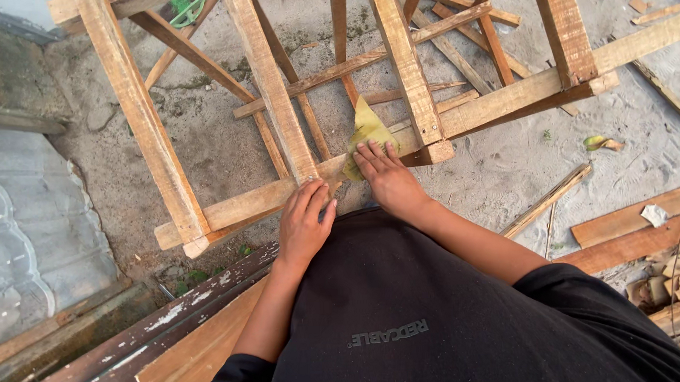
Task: The person is sanding the joints and surfaces of a large wooden frame structure using a piece of sandpaper.
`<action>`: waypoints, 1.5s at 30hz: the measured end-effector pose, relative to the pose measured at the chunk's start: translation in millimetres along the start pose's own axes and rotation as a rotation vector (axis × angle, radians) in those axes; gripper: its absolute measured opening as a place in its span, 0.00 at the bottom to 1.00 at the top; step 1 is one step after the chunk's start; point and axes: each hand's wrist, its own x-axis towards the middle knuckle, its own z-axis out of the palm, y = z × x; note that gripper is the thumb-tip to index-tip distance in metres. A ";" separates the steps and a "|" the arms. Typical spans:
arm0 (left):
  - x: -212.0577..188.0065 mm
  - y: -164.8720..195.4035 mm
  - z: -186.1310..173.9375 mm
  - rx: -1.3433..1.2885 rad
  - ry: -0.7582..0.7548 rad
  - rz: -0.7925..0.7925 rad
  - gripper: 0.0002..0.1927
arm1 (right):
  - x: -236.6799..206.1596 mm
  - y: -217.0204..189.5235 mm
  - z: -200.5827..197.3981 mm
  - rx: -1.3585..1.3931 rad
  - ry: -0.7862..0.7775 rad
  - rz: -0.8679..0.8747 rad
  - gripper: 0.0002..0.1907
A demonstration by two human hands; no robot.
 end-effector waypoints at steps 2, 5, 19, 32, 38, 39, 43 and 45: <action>-3.1 -6.2 -5.7 -0.014 -0.017 0.027 0.17 | -0.3 -8.7 4.3 0.044 0.043 0.076 0.28; -6.6 -15.9 -11.9 -0.052 -0.035 0.051 0.17 | 0.7 -18.7 13.5 -0.036 0.078 0.156 0.28; -16.9 -47.5 -18.1 -0.091 -0.104 0.170 0.16 | 2.5 -36.6 20.2 -0.079 0.141 0.389 0.32; -20.6 -55.4 -21.1 -0.074 -0.095 0.231 0.16 | -0.4 -45.2 18.5 -0.108 0.177 0.253 0.27; -20.1 -54.5 -20.8 -0.073 -0.109 0.254 0.16 | -3.3 -56.2 23.0 -0.160 0.199 0.258 0.28; -18.7 -53.3 -21.1 -0.059 -0.111 0.265 0.16 | -3.5 -56.6 24.7 -0.104 0.210 0.223 0.28; -14.0 -48.4 -22.6 0.030 -0.140 0.328 0.18 | -5.3 -49.7 29.6 -0.253 0.190 0.385 0.28; -11.3 -47.2 -21.7 0.042 -0.160 0.346 0.20 | -6.4 -50.2 32.7 -0.294 0.163 0.269 0.29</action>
